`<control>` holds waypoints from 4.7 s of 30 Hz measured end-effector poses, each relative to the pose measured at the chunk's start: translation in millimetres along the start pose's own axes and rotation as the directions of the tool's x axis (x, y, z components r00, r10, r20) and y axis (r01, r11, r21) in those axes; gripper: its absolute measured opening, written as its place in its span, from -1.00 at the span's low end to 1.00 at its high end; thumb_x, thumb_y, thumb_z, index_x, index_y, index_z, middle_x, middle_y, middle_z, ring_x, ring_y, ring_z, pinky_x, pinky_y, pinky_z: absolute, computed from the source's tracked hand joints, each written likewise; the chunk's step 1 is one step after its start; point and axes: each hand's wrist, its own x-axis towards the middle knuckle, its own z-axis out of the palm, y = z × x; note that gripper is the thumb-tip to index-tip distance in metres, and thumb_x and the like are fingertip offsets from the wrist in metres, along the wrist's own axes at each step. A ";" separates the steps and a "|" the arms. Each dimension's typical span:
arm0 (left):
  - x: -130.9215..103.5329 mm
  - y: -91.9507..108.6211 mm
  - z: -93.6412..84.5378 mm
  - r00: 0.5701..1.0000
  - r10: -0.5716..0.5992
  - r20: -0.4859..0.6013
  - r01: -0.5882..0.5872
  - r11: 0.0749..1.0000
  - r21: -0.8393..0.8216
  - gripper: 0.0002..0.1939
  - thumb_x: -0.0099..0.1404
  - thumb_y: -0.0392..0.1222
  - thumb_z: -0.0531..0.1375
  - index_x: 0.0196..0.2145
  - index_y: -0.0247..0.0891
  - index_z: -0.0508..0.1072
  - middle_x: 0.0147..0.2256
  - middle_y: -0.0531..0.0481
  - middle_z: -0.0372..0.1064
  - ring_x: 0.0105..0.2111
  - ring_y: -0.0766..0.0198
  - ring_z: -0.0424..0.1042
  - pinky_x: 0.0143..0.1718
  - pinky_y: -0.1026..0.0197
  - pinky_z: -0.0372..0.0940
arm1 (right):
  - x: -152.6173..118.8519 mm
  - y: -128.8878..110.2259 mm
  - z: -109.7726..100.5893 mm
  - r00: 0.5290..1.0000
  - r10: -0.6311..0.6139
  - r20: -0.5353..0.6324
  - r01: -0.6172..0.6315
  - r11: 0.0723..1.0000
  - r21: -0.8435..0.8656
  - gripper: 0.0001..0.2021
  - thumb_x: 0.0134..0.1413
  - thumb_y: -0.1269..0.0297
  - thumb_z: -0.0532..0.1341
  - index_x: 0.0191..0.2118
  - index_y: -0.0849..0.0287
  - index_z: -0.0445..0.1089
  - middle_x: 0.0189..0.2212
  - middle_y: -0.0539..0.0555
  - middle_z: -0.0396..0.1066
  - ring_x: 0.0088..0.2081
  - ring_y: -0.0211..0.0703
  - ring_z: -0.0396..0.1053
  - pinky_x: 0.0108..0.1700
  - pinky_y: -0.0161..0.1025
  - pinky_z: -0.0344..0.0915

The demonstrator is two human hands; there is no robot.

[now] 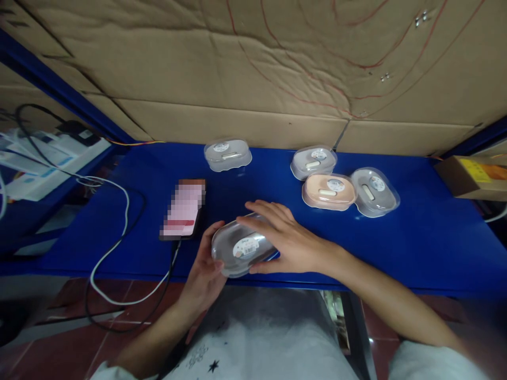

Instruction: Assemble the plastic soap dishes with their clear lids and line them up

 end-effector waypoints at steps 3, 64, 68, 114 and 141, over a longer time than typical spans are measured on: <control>1.0 -1.8 -1.7 1.000 0.005 0.007 -0.005 1.000 0.021 -0.26 0.10 -0.05 0.55 0.19 0.04 0.39 0.14 -0.01 0.44 0.09 0.05 0.47 0.15 0.06 0.37 | 0.3 -3.8 8.1 0.992 -0.116 0.051 0.124 0.976 -0.180 -0.09 0.17 -0.13 0.43 0.52 -0.07 0.07 0.52 0.22 0.05 0.53 0.34 -0.06 0.48 0.40 -0.08; -1.3 2.2 -13.7 0.862 0.235 0.449 -0.484 0.121 0.867 -0.12 0.35 -0.20 0.35 0.48 0.00 0.02 0.53 -0.31 -0.19 0.49 -0.31 0.02 0.37 -0.42 0.20 | -16.1 12.5 0.4 0.998 0.021 -0.060 -0.028 0.993 -0.113 -0.29 0.42 -0.13 0.19 0.48 0.14 0.12 0.46 0.34 0.16 0.46 0.22 0.15 0.38 0.25 0.26; 2.1 -4.1 -19.9 0.879 0.254 0.403 -0.453 0.190 0.871 0.00 0.36 -0.13 0.38 0.52 0.06 -0.13 0.53 -0.30 -0.13 0.49 -0.25 0.03 0.39 -0.39 0.18 | -17.8 10.5 10.6 0.998 -0.003 0.065 0.008 0.997 -0.077 -0.17 0.24 -0.13 0.38 0.49 0.06 0.15 0.52 0.34 0.02 0.48 0.30 0.11 0.38 0.28 0.26; -0.9 11.9 -18.1 0.859 0.037 0.511 -0.512 0.051 0.858 -0.11 0.29 -0.07 0.45 0.40 0.09 0.08 0.35 -0.24 0.22 0.31 -0.23 0.27 0.23 -0.29 0.20 | -11.3 22.0 12.5 0.984 -0.066 -0.164 0.024 0.969 -0.246 -0.59 0.45 0.07 0.21 0.29 0.08 0.36 0.31 0.25 0.37 0.38 0.18 0.27 0.35 0.25 0.21; 5.9 14.8 -10.5 0.881 -0.469 0.057 0.472 0.877 -0.091 -0.51 0.29 -0.17 0.42 0.16 -0.09 0.53 -0.02 -0.03 0.63 -0.11 0.16 0.64 -0.16 0.23 0.53 | -14.9 22.1 -6.6 0.973 -0.041 -0.227 -0.016 0.970 -0.242 -0.60 0.47 0.19 0.21 0.33 0.04 0.36 0.15 0.17 0.57 0.15 0.07 0.52 0.15 0.07 0.35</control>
